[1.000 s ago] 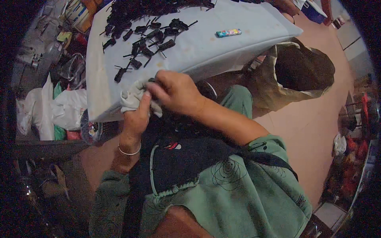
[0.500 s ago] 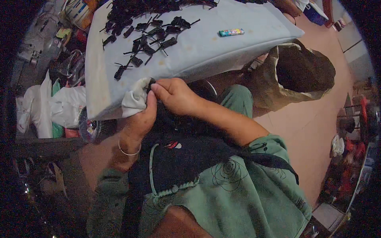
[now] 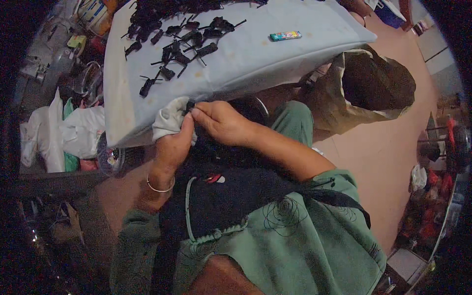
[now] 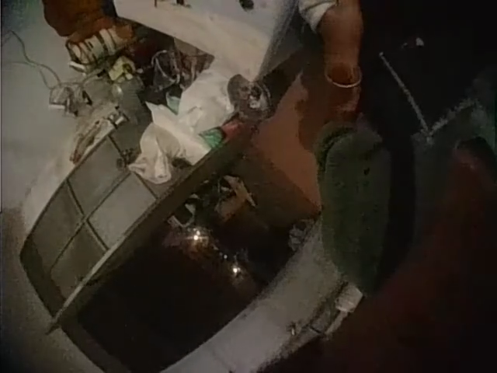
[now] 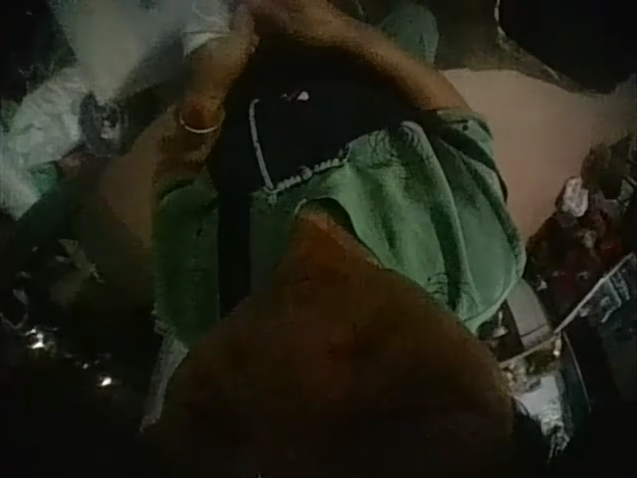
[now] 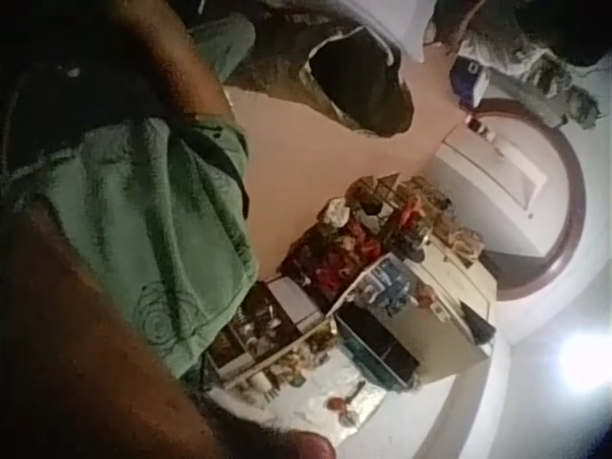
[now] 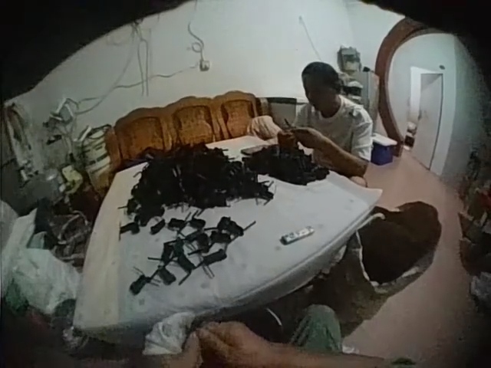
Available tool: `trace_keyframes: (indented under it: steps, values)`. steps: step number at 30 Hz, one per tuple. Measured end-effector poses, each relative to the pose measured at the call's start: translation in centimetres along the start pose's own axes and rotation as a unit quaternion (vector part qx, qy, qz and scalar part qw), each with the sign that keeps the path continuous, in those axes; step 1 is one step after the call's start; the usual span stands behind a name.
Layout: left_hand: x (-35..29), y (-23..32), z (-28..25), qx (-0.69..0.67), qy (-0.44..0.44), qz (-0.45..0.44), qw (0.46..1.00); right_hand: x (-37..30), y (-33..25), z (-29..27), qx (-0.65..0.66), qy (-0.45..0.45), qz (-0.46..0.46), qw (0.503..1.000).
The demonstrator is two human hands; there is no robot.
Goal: Applying small white foam or cloth pieces to black plastic components and placing them into a collection bucket.
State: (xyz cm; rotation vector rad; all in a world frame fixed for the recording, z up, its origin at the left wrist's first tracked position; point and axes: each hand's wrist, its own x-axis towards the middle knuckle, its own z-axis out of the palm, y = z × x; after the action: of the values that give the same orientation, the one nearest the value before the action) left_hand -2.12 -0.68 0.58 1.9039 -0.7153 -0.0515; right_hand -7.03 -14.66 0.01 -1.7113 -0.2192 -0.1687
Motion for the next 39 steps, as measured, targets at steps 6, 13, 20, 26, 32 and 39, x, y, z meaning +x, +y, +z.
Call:
trace_keyframes:
  steps: [6,13,20,26,32,39]
  values:
    - [0.2,1.6,-0.3,0.187,0.021,0.17,0.967,0.3,0.6,0.6,0.074,0.022,0.061,0.995]
    - [0.7,-1.1,0.4,0.004,0.046,0.092,0.995,0.5,-0.2,-0.7,-0.007,0.024,0.064,0.998]
    - [0.8,0.2,-1.2,-0.262,-0.07,-0.148,0.951,-0.6,0.7,-2.4,-0.162,-0.014,-0.012,0.987]
    - [0.7,0.4,-0.7,-0.045,-0.016,0.084,0.995,0.4,0.1,-2.8,-0.167,0.038,-0.207,0.963]
    - [0.6,2.2,-1.1,-0.193,-0.161,-0.01,0.968,-0.2,-1.3,-1.1,-0.057,0.098,-0.039,0.993]
    - [0.7,1.6,-1.0,-0.112,-0.102,-0.087,0.985,-0.3,-1.2,-1.9,-0.139,-0.048,-0.036,0.988]
